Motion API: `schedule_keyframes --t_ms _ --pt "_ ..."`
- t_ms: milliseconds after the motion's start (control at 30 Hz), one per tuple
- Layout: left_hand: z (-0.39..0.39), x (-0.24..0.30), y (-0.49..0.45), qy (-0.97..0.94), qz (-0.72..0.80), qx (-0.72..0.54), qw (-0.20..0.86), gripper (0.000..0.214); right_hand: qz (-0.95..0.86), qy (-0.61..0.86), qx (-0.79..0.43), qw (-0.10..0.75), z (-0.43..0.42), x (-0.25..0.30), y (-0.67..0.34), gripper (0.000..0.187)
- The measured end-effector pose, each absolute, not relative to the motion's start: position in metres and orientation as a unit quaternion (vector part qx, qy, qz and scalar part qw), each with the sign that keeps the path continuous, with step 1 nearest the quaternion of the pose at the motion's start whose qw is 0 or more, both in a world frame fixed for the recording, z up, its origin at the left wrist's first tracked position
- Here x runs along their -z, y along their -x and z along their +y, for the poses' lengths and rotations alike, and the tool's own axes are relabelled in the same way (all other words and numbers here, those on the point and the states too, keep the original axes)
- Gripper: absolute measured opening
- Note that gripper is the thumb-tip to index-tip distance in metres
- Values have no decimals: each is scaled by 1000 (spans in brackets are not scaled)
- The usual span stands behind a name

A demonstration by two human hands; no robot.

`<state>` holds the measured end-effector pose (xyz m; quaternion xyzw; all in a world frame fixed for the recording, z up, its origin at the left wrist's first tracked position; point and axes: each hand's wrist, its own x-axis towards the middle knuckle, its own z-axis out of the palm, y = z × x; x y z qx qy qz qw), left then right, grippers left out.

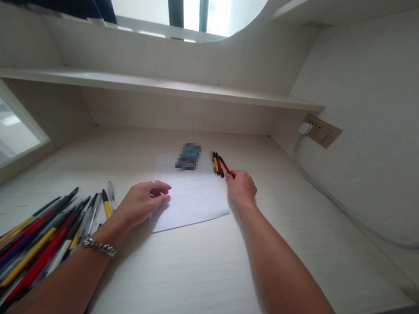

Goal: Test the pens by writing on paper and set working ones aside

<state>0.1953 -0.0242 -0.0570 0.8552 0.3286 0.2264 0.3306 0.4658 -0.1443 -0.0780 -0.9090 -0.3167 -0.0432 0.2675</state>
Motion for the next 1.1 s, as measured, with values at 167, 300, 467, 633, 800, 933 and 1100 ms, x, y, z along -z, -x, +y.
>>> schedule_keyframes --t_ms 167,300,467,633,800,933,1100 --pt "-25 56 -196 -855 332 -215 334 27 -384 895 -23 227 -141 71 -470 33" --pt "-26 56 -196 -856 326 -216 336 27 -434 869 -49 230 -140 69 -477 37" --pt "-25 56 -196 -859 320 -217 336 25 -430 871 -30 235 -137 71 -481 37" --pt "-25 57 -196 -859 323 -210 337 27 -425 867 -42 255 -133 74 -487 37" --pt "-25 57 -195 -860 320 -203 341 28 -410 871 -39 269 -128 79 -492 38" --pt "-25 57 -195 -859 321 -205 343 28 -422 863 -45 274 -128 80 -493 40" --pt "-26 56 -195 -862 320 -199 338 28 -426 867 -20 259 -127 79 -491 47"
